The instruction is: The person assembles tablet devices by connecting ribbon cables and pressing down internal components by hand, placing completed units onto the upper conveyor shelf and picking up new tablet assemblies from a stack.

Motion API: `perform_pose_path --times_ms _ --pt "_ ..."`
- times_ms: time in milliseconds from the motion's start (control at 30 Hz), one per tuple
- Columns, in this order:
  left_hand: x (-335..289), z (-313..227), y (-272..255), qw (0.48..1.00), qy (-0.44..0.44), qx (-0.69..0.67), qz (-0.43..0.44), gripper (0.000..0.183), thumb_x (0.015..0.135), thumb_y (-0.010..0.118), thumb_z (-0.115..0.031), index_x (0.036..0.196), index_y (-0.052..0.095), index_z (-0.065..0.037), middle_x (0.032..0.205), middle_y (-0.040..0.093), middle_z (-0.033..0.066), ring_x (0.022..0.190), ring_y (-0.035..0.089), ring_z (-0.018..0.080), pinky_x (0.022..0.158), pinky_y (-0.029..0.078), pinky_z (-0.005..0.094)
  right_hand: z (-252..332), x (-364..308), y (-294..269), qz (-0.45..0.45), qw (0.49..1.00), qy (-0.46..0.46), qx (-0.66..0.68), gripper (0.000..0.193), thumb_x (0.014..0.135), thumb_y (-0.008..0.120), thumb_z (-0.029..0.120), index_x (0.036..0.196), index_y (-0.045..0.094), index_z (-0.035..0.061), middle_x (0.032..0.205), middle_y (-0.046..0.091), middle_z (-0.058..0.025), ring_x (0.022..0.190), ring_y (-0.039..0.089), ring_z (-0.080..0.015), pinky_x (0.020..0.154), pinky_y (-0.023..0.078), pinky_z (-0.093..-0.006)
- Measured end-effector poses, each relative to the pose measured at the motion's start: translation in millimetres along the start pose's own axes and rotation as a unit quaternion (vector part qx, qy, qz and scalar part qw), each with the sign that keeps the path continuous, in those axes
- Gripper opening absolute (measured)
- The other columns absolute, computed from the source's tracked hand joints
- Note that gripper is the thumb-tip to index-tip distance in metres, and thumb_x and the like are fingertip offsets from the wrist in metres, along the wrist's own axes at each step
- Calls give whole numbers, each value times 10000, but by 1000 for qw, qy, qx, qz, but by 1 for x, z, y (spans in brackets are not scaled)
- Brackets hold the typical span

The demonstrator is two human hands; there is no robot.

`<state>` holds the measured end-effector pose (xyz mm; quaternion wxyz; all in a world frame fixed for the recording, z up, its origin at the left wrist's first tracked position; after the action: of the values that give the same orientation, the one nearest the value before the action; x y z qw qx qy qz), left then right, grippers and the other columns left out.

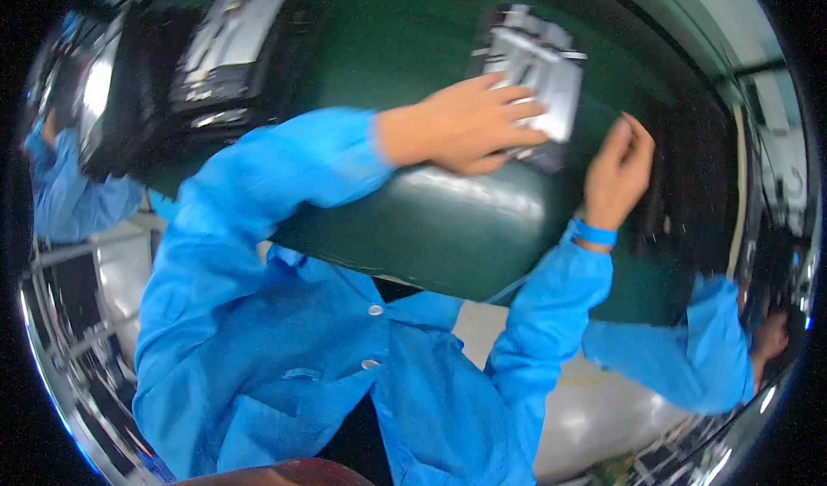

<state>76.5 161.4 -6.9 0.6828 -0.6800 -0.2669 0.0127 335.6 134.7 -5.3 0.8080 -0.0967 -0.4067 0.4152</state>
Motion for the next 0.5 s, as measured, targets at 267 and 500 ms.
perform_pose_path --times_ms 267,500 --pt "82 126 4 974 -188 127 1 535 923 766 -240 1454 712 -237 1334 734 97 1298 671 307 1056 535 491 16 -6 39 71 997 -11 -37 290 1141 665 247 1306 734 18 1090 748 -98 887 649 -181 776 523 -349" --pt "-139 6 -148 910 -310 89 -260 515 868 781 -109 1382 746 -115 1403 694 194 1376 619 423 1214 458 563 138 -59 110 314 929 29 193 304 1124 700 226 1345 710 16 993 756 -71 890 689 -131 790 562 -305"
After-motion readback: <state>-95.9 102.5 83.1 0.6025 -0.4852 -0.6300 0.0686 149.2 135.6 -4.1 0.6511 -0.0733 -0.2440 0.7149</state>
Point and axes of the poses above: each hand's wrist, its own x-axis towards the middle knuckle, its own y-axis out of the palm, z = x × y, the point moved 3 cm from there along x, towards the middle knuckle
